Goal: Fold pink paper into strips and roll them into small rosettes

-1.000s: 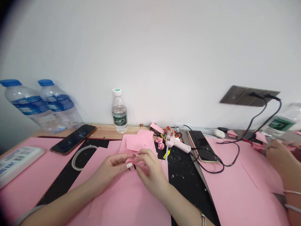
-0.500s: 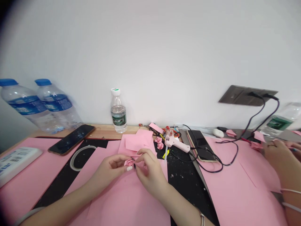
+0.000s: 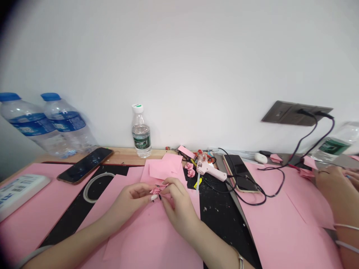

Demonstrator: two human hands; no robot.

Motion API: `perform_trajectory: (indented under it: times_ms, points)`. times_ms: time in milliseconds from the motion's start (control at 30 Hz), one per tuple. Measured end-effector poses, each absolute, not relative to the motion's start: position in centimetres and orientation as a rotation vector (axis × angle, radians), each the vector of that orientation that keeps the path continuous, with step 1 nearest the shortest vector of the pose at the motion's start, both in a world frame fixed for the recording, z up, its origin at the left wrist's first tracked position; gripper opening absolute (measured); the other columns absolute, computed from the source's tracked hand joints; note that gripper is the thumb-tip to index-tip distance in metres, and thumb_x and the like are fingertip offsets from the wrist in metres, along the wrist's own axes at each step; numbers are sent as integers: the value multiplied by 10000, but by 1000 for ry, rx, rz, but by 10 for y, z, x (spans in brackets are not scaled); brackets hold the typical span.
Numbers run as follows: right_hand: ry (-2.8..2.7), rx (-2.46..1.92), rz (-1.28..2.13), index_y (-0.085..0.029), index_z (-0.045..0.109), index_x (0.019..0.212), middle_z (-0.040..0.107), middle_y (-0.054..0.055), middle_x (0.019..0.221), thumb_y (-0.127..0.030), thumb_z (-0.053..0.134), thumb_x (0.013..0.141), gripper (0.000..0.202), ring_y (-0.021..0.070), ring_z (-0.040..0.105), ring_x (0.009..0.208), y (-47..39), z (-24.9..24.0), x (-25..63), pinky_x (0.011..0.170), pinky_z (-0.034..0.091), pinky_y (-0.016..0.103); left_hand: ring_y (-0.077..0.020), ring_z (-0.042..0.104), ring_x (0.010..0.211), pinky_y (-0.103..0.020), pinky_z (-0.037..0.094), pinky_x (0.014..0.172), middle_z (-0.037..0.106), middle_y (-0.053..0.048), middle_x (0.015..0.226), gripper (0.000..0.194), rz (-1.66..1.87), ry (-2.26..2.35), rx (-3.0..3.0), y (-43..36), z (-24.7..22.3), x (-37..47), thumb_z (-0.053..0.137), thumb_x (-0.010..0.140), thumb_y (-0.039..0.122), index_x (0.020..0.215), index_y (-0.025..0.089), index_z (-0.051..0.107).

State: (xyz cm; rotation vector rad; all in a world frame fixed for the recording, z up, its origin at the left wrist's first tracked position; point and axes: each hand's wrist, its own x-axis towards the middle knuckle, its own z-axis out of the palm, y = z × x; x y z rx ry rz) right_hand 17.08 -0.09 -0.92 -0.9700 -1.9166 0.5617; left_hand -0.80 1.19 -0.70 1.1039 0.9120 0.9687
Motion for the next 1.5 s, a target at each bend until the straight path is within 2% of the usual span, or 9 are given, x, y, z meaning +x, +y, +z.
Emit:
perform_trajectory:
  times_ms: [167, 400, 567, 700, 933, 1067, 1267, 1367, 1500]
  points:
    - [-1971, -1026, 419, -217, 555, 1006, 575, 92, 1068, -63, 503, 820, 246, 222, 574, 1016, 1, -6, 178, 826, 499, 341, -210, 665, 822, -311, 506, 782, 755, -56, 851, 142, 997, 972, 1102, 14, -9, -9, 773, 688, 249, 806, 176, 741]
    - [-1812, -1397, -189, -171, 519, 1116, 577, 145, 1135, -5, 407, 767, 403, 290, 528, 1106, 28, 7, 217, 933, 429, 446, -191, 656, 841, -276, 495, 768, 743, -45, 879, 177, 1051, 1050, 1077, 17, -13, -12, 783, 691, 261, 839, 181, 727]
    - [-1739, -2093, -380, -126, 554, 1151, 540, 191, 1186, -50, 497, 719, 443, 354, 538, 1023, 48, 4, 251, 791, 442, 448, -199, 663, 879, -300, 500, 818, 747, -52, 911, 242, 1050, 1051, 1040, 17, -12, -13, 793, 677, 268, 887, 179, 711]
    - [-1789, -2204, -340, -153, 576, 1116, 573, 168, 1070, -142, 557, 745, 371, 330, 543, 982, 56, -5, 265, 739, 420, 388, -221, 672, 891, -332, 503, 839, 752, -66, 919, 286, 1051, 1071, 1012, 18, -11, -13, 809, 641, 277, 886, 171, 707]
    - [-1757, -2127, -171, -131, 625, 879, 628, 112, 783, -212, 533, 766, 167, 259, 594, 759, 62, -4, 276, 656, 411, 319, -207, 671, 884, -323, 495, 843, 743, -48, 894, 317, 1051, 1076, 981, 18, -10, -14, 807, 637, 262, 913, 181, 675]
    - [-1648, -1944, -95, -154, 640, 824, 635, 83, 762, -168, 489, 771, 160, 248, 598, 781, 57, 13, 272, 697, 427, 324, -199, 667, 881, -313, 491, 846, 733, -49, 894, 251, 1049, 1061, 1019, 18, -12, -15, 787, 672, 267, 873, 175, 668]
    - [-1518, -1506, 891, -155, 612, 1029, 595, 2, 673, -288, 613, 745, 313, 137, 489, 527, 38, 32, 251, 472, 395, 242, -197, 666, 884, -314, 491, 849, 734, -45, 896, 272, 1059, 1057, 996, 18, -15, -16, 788, 681, 278, 899, 180, 659]
    - [-1587, -1342, 1256, -156, 608, 916, 549, -32, 616, -201, 623, 705, 216, 90, 439, 481, 30, 32, 241, 421, 349, 188, -198, 671, 877, -314, 495, 845, 739, -40, 894, 278, 1071, 1051, 981, 18, -14, -16, 794, 674, 274, 900, 183, 660]
    - [-1634, -1336, 1385, -159, 569, 732, 531, -51, 558, -72, 554, 644, 125, 73, 437, 475, 24, 28, 229, 427, 342, 165, -215, 676, 890, -320, 502, 832, 744, -62, 914, 278, 1085, 1053, 984, 19, -14, -15, 793, 668, 272, 894, 171, 667]
